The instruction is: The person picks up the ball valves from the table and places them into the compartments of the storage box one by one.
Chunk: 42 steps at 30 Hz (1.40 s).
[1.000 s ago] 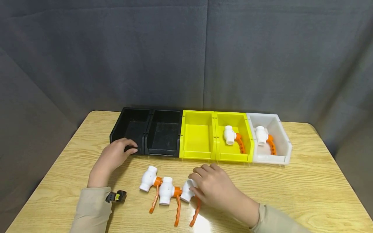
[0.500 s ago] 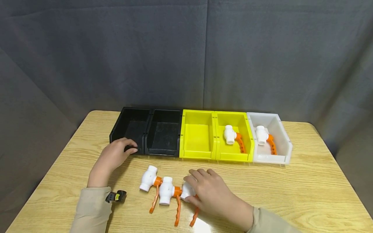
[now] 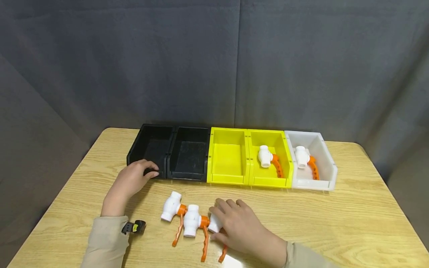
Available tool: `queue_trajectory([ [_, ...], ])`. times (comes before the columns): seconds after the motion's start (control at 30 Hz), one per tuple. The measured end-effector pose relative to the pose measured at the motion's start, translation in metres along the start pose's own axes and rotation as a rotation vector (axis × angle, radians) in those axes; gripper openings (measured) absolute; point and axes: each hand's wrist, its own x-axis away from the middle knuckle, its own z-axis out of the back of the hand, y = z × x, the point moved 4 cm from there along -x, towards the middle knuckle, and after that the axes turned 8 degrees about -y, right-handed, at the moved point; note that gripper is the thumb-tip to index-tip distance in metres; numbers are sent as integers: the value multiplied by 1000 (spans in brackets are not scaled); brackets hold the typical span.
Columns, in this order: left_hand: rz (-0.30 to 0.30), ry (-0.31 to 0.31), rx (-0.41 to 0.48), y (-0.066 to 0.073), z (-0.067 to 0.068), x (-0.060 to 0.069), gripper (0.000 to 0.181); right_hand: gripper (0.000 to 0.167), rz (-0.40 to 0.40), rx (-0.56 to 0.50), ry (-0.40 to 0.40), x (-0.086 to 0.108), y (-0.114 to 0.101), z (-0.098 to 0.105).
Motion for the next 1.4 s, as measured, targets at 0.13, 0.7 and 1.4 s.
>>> queue_trajectory([
  [0.13, -1, 0, 7, 0, 1, -1, 18, 65, -18, 12, -4, 0, 1, -1],
  [0.7, -20, 27, 0, 1, -1, -1, 17, 53, -51, -84, 13, -1, 0, -1],
  [1.4, -12, 23, -8, 2, 2, 0, 17, 54, -66, -122, -12, -3, 1, 1],
])
